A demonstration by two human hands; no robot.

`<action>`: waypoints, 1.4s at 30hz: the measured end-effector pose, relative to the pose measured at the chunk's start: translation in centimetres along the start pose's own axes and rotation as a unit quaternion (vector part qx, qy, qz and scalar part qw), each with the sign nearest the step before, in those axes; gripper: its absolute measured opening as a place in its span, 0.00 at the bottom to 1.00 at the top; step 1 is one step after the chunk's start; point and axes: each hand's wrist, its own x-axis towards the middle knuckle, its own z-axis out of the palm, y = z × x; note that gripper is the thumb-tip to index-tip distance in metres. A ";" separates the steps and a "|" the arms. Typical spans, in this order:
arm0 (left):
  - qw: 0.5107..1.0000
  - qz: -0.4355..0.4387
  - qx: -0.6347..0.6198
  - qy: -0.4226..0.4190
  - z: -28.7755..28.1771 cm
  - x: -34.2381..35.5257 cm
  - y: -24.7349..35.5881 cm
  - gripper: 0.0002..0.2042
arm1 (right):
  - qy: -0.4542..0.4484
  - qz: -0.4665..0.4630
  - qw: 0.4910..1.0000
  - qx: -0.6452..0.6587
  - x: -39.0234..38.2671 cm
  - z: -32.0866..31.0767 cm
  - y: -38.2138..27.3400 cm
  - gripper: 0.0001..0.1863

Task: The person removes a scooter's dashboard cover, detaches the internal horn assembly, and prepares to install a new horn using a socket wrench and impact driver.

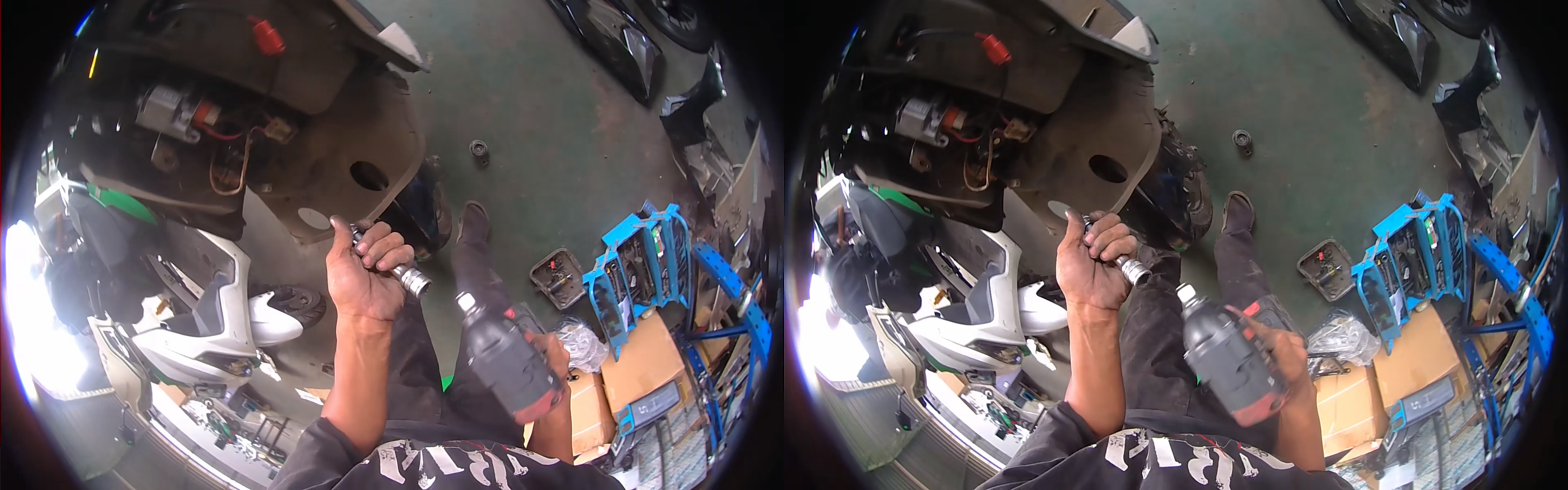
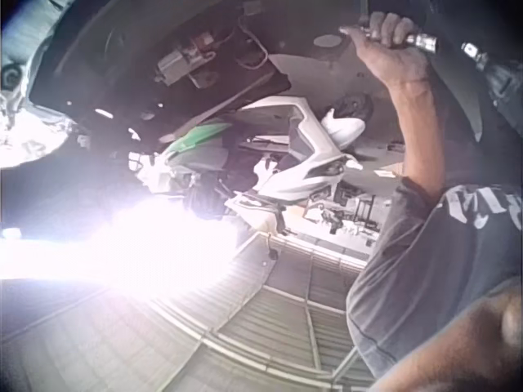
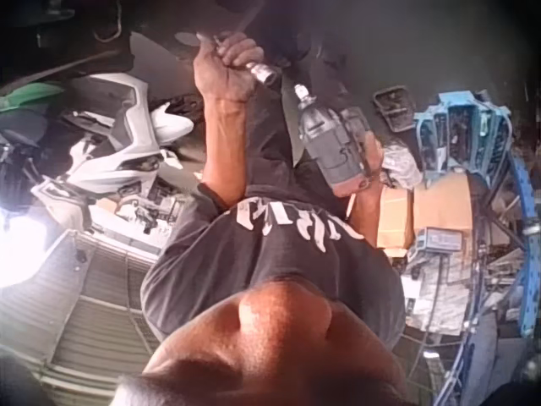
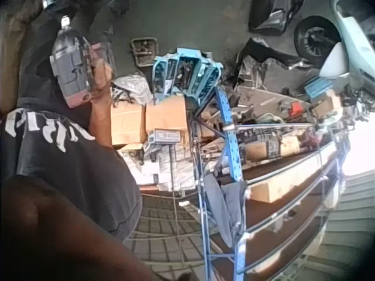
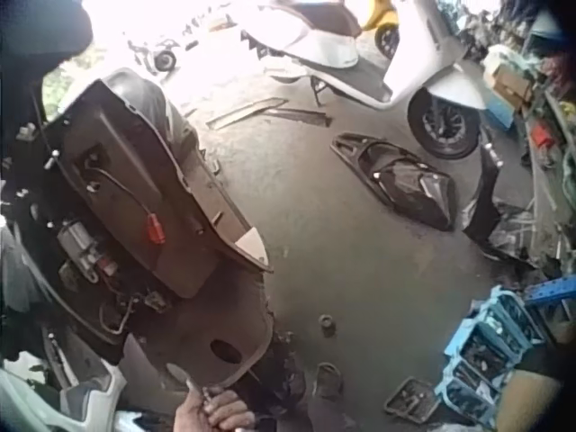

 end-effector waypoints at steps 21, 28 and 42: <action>0.999 -0.045 0.006 0.006 -2.8 -4.3 4.5 0.16 | -0.131 0.197 0.953 0.191 2.8 7.2 -9.4 0.21; 0.996 -0.034 0.053 0.071 -1.9 -3.6 6.9 0.15 | -0.218 -0.005 0.972 -0.086 2.3 10.0 -10.1 0.08; 0.993 -0.036 0.063 0.092 -2.8 -4.0 9.0 0.13 | -0.166 -0.181 0.918 -0.311 9.7 8.8 -12.7 0.27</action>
